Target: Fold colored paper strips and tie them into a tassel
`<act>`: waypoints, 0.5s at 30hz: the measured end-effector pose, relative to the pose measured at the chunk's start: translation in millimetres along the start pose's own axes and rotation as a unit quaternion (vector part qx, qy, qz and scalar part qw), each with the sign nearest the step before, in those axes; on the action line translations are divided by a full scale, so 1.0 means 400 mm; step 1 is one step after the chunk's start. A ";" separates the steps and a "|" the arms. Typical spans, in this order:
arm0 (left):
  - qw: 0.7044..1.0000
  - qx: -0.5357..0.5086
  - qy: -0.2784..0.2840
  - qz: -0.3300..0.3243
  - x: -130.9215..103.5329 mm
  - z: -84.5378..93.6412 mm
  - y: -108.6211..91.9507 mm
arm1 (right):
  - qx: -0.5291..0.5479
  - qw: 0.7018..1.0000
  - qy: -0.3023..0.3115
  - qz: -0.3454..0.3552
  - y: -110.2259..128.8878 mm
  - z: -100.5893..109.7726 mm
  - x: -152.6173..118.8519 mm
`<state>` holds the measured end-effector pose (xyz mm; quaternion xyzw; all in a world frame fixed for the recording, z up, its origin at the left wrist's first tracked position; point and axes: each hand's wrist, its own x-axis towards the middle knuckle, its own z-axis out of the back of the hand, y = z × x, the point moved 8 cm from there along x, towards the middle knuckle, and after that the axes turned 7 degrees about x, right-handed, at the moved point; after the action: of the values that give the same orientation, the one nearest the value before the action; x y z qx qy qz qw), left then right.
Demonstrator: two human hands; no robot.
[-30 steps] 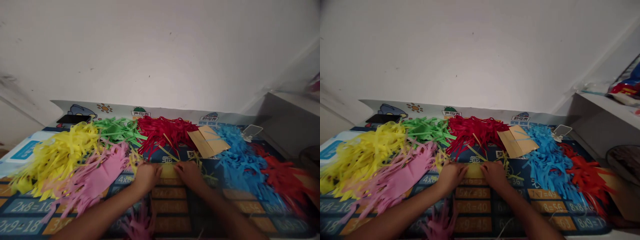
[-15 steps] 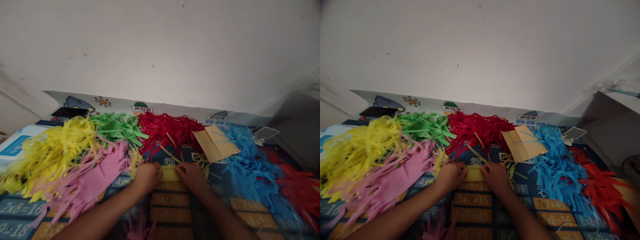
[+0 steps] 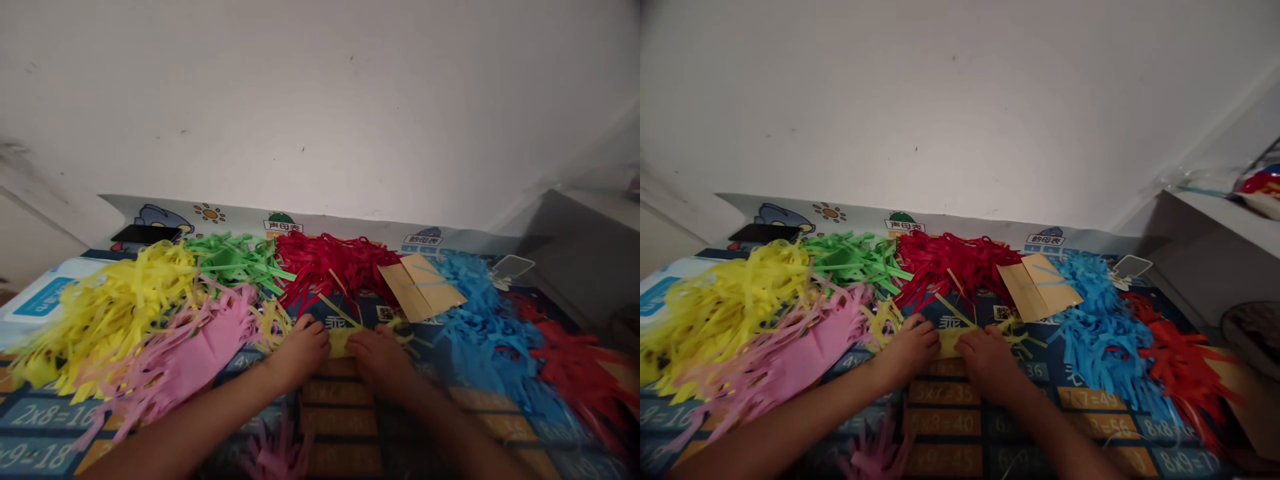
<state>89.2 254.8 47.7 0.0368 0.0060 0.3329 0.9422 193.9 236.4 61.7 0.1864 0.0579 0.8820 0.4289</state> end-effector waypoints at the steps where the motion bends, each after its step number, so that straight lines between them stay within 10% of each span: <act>1: 1.000 0.008 -0.001 -0.017 -0.003 0.002 -0.010 | 0.013 0.999 0.041 0.020 0.006 -0.013 -0.005; 15: 0.991 0.015 -0.060 0.118 -0.029 0.020 0.041 | 0.063 0.997 0.033 -0.021 -0.062 -0.038 0.000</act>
<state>70.3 260.0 56.6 0.0718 -0.0503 0.4388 0.8943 206.7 252.8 41.3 0.1820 0.1314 0.8730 0.4330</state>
